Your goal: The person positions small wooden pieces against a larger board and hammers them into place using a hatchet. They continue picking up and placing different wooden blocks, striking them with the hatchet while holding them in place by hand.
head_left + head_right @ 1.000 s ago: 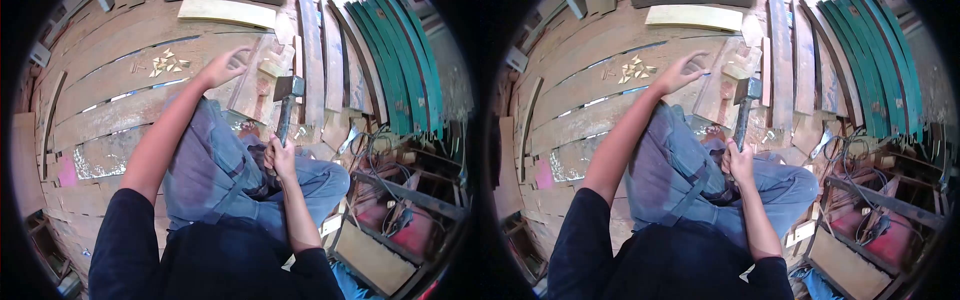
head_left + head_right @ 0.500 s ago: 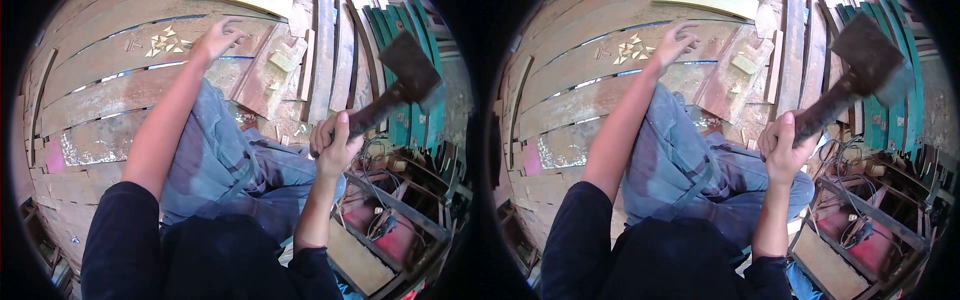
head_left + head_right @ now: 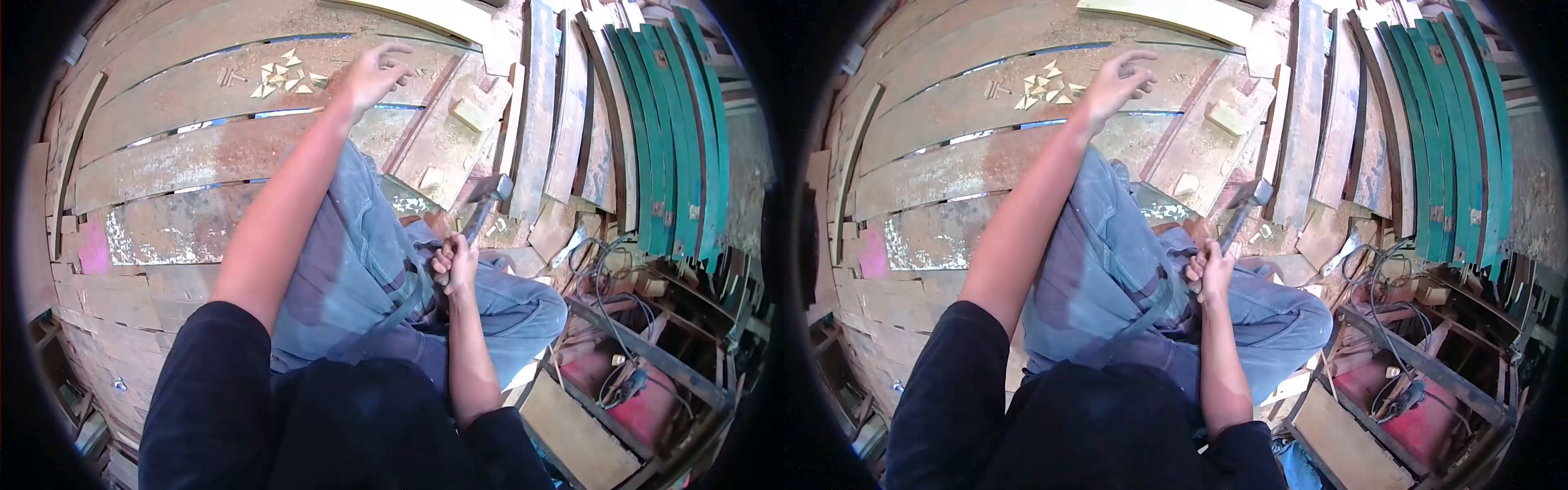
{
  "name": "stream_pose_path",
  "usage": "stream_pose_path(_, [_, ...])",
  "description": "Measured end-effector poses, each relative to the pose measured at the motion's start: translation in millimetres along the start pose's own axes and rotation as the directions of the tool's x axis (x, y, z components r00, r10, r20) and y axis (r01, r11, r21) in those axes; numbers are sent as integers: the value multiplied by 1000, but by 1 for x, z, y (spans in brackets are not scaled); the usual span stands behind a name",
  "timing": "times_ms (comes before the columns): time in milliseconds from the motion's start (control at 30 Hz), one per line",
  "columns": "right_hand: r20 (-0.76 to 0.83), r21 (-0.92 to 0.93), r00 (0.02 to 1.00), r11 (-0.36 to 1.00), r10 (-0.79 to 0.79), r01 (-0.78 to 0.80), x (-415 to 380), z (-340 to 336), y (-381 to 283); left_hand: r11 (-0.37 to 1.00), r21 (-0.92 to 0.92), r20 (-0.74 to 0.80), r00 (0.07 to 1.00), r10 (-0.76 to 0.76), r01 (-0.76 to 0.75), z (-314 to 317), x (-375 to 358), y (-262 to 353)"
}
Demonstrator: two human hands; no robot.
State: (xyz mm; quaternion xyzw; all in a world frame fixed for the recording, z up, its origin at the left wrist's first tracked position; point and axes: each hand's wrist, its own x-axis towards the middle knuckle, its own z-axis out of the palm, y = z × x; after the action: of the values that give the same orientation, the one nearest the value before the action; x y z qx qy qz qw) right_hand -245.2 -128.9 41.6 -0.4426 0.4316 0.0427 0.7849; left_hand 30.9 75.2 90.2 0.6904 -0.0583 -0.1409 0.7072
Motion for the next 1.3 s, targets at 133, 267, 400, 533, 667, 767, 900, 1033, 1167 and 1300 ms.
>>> stream_pose_path(133, [73, 302, 996, 951, 44, -64, 11, -13, -7, 964, 265, 104, 994, -34, 5, 6, 0, -7])
stream_pose_path(267, [34, 264, 999, 965, -2, -7, 4, -7, -9, 654, 692, 445, 894, -54, -305, 39, -22, -11])
stream_pose_path(400, [70, 237, 997, 971, -18, 0, 2, -5, -6, 255, 737, 674, 709, -207, -626, 81, -45, -21])
stream_pose_path(533, [95, 230, 995, 973, -16, -7, 2, -2, -4, 68, 629, 770, 608, -193, -775, 92, -40, -69])
stream_pose_path(667, [103, 252, 995, 968, -15, -12, 1, 0, -5, 475, 722, 636, 753, -170, -503, 82, -32, -38])
stream_pose_path(767, [93, 261, 996, 965, -12, -13, 1, 0, -6, 528, 680, 603, 798, -9, -509, 76, -29, -29])
stream_pose_path(900, [86, 256, 996, 967, -8, -14, 6, -2, -6, 654, 591, 562, 823, 85, -471, 76, -17, -44])
stream_pose_path(1033, [71, 262, 997, 965, -11, -8, 7, -3, -7, 706, 545, 574, 815, 79, -453, 78, -12, -49])
stream_pose_path(1167, [66, 216, 997, 976, -31, 16, -2, 2, -13, 721, 502, 595, 796, 113, -478, 79, -9, -59])
stream_pose_path(1300, [81, 131, 992, 988, -97, 85, -20, 11, -23, 617, 602, 592, 802, 80, -506, 82, -17, -55])
